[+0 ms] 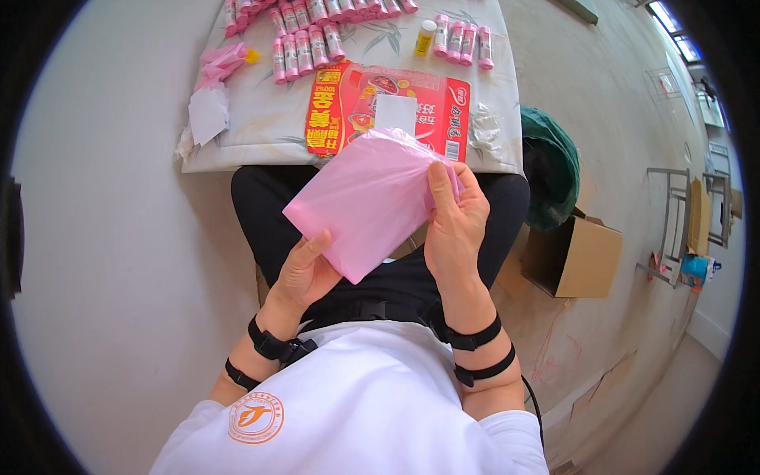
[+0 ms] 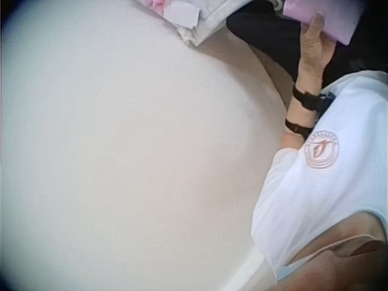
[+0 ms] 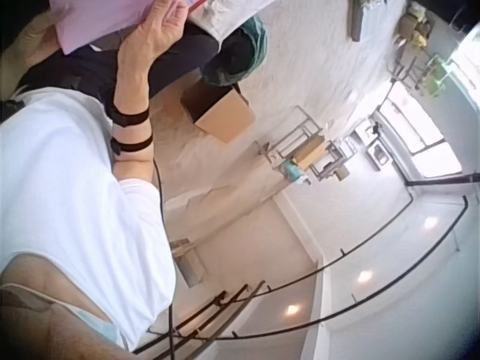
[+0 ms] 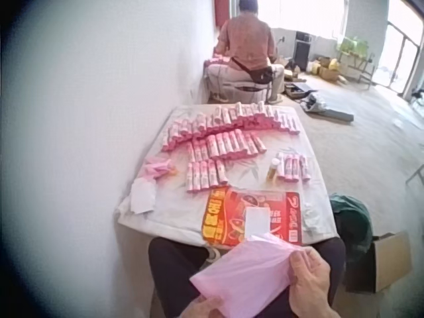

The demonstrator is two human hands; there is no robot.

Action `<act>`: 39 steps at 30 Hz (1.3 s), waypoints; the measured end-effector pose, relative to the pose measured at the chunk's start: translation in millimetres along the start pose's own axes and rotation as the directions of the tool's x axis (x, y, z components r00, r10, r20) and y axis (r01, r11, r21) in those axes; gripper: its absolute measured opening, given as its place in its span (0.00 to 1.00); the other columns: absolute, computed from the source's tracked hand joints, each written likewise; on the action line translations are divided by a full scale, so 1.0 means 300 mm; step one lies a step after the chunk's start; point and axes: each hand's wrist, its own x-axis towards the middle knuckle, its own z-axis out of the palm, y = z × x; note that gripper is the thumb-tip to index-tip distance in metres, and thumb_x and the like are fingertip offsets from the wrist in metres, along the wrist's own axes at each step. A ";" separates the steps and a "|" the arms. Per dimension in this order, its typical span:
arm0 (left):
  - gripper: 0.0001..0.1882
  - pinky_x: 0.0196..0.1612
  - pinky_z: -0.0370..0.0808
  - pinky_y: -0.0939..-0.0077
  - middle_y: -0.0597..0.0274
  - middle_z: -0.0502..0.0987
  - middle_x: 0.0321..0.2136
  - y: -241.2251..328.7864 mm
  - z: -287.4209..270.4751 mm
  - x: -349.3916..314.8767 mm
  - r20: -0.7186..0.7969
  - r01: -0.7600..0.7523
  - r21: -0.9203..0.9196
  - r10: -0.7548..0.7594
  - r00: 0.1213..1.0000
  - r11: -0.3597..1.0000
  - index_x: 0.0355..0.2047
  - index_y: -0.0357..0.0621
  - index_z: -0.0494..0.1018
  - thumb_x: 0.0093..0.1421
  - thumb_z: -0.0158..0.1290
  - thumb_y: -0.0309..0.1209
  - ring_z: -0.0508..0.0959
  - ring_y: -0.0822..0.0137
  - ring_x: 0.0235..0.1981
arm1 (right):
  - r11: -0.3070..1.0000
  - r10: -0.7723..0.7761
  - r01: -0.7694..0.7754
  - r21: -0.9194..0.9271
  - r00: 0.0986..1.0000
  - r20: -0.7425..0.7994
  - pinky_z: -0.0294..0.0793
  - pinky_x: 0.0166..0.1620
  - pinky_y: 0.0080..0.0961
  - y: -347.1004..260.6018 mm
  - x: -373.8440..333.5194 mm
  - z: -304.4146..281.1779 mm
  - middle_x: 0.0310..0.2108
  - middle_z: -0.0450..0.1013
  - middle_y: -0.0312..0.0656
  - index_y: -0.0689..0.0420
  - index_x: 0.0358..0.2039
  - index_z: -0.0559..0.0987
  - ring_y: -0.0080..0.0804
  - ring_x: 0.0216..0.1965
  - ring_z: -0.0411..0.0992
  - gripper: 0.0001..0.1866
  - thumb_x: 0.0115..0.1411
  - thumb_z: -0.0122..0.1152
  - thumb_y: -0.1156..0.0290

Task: The recorder applies glue to a paper label and wraps it around a pink plastic tube.

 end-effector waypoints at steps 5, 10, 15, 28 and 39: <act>0.26 0.60 0.63 0.67 0.63 0.68 0.54 -0.012 -0.006 0.015 -0.037 -0.003 0.043 0.005 0.999 0.999 0.59 0.46 0.60 0.61 0.54 0.30 0.66 0.68 0.57 | 0.998 -0.054 0.054 -0.009 0.998 0.024 0.68 0.38 0.13 -0.019 0.023 -0.002 0.35 0.74 0.32 0.60 0.38 0.74 0.13 0.34 0.69 0.11 0.63 0.58 0.65; 0.33 0.61 0.63 0.65 0.60 0.67 0.55 -0.020 -0.011 0.011 -0.068 -0.031 0.091 0.038 0.997 0.995 0.59 0.44 0.58 0.57 0.59 0.37 0.66 0.65 0.58 | 0.996 -0.087 0.087 -0.019 0.996 0.019 0.68 0.38 0.13 -0.041 0.050 -0.017 0.33 0.74 0.33 0.59 0.38 0.74 0.13 0.33 0.69 0.12 0.63 0.57 0.64; 0.30 0.61 0.62 0.68 0.64 0.67 0.54 -0.027 -0.032 0.012 -0.067 0.019 0.051 -0.015 0.998 0.998 0.59 0.47 0.60 0.59 0.58 0.37 0.67 0.68 0.57 | 0.993 -0.113 0.112 -0.021 0.993 -0.026 0.68 0.38 0.13 -0.048 0.092 -0.026 0.33 0.74 0.33 0.60 0.38 0.74 0.14 0.33 0.69 0.11 0.63 0.57 0.64; 0.27 0.58 0.66 0.68 0.61 0.69 0.52 0.028 0.050 0.058 -0.188 -0.285 0.165 0.314 0.931 0.944 0.57 0.41 0.60 0.63 0.52 0.40 0.69 0.67 0.55 | 0.635 0.757 -0.772 0.033 0.630 0.174 0.78 0.38 0.32 0.067 -0.022 -0.128 0.38 0.74 0.44 0.60 0.52 0.64 0.31 0.39 0.74 0.31 0.60 0.55 0.47; 0.15 0.47 0.71 0.72 0.64 0.75 0.37 0.057 0.080 -0.006 -0.183 -0.171 0.453 0.278 0.943 0.875 0.45 0.42 0.70 0.57 0.57 0.26 0.75 0.71 0.41 | 0.919 0.393 -0.378 -0.109 0.889 0.234 0.69 0.35 0.14 0.073 -0.156 -0.002 0.32 0.73 0.35 0.61 0.37 0.76 0.15 0.33 0.69 0.12 0.54 0.68 0.74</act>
